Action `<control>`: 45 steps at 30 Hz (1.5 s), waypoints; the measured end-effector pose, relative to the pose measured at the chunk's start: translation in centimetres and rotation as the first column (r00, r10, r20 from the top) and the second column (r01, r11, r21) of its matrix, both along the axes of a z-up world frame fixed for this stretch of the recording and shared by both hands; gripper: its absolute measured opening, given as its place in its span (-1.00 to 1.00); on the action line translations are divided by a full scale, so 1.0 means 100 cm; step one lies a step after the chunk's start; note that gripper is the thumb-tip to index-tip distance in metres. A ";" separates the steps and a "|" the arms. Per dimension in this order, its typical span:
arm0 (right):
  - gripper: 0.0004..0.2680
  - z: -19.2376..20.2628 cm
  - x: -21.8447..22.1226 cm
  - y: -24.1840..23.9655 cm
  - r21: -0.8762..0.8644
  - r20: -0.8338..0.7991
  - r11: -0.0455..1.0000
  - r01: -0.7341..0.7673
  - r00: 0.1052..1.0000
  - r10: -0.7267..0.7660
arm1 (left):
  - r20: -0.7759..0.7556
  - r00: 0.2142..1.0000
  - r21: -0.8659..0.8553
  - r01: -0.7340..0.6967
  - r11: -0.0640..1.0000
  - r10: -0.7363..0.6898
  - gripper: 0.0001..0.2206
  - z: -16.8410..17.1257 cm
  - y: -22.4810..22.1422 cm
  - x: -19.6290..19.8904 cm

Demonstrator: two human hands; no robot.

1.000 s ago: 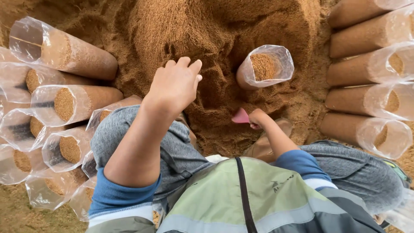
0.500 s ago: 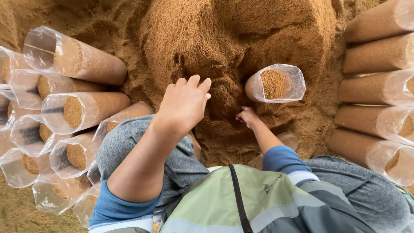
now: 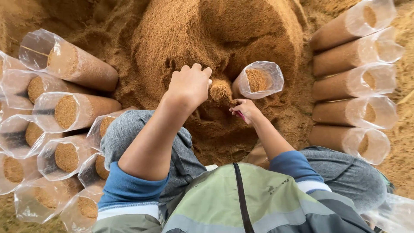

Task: Filling plastic bags with a granular substrate using a small hand scoop at a fast pace.

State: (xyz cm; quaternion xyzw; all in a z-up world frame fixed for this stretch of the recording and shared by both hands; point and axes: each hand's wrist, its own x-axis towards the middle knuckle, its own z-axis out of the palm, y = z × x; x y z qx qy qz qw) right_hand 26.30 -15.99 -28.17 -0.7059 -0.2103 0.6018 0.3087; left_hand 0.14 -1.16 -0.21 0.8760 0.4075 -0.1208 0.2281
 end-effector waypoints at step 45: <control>-0.82 -0.086 -0.013 -0.073 -0.285 0.201 0.937 0.200 0.969 -0.145 | -0.012 1.000 -0.035 0.016 0.999 -0.016 -0.71 0.035 -0.011 -0.014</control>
